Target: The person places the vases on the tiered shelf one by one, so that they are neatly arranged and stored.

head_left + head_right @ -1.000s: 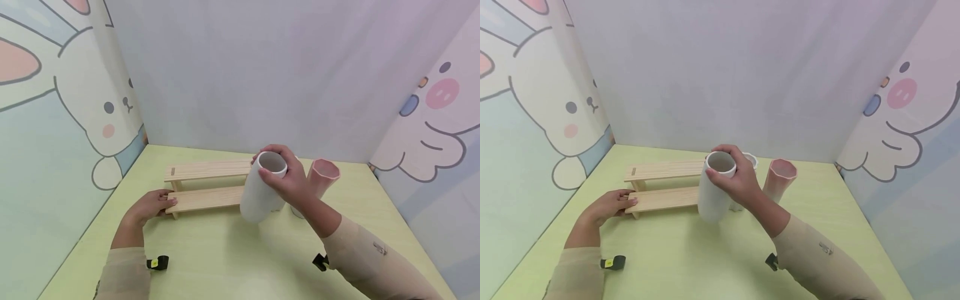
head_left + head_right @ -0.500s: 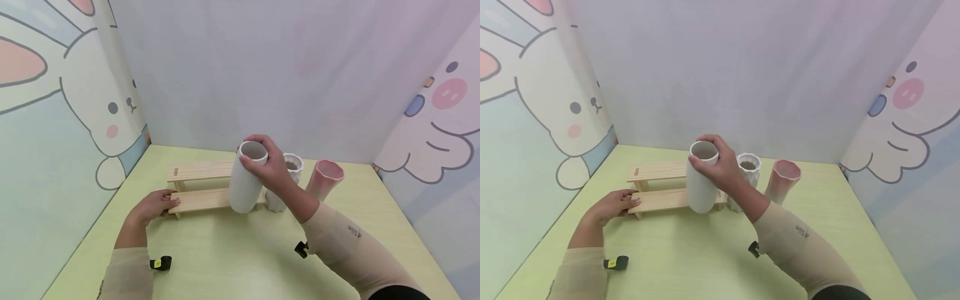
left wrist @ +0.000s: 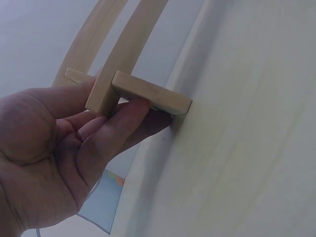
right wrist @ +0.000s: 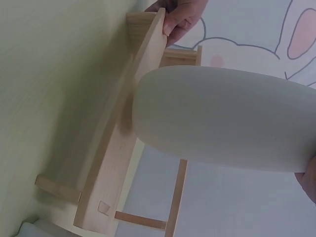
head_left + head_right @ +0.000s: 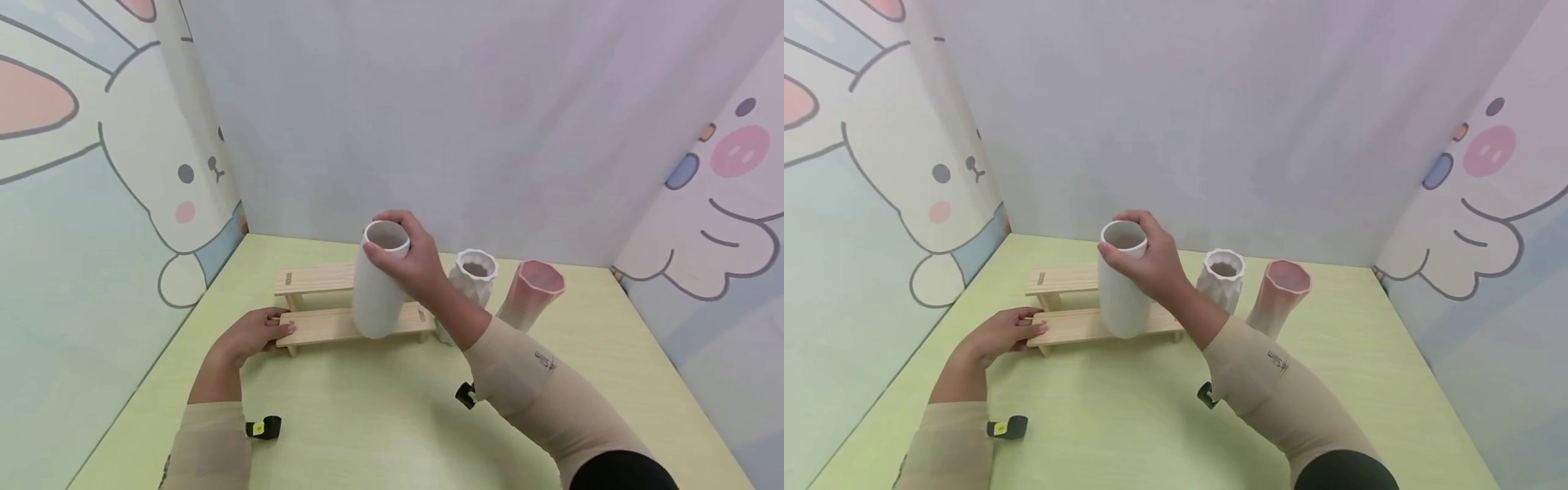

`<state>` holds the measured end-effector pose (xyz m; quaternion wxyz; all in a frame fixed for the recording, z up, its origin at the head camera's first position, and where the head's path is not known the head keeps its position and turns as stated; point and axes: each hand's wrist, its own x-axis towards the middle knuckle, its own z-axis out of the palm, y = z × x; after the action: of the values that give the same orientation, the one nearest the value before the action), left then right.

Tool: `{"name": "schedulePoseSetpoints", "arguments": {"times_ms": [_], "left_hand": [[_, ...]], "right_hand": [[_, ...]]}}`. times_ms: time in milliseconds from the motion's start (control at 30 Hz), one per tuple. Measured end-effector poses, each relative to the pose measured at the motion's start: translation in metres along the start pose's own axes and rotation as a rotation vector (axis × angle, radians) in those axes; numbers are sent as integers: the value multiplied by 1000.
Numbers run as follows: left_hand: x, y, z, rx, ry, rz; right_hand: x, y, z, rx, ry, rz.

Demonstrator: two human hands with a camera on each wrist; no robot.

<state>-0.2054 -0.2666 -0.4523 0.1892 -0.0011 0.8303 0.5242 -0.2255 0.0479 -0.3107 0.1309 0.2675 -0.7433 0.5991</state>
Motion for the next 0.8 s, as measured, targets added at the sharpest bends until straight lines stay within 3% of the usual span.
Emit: {"name": "schedulePoseSetpoints", "arguments": {"times_ms": [300,800], "left_hand": [[2,-3,-2,9,4,11],[0,-2,-2,-2,-10,17]], "right_hand": [[13,-4,23,21,-21,-43],[24,-12,49,36,-77,-10]]}}
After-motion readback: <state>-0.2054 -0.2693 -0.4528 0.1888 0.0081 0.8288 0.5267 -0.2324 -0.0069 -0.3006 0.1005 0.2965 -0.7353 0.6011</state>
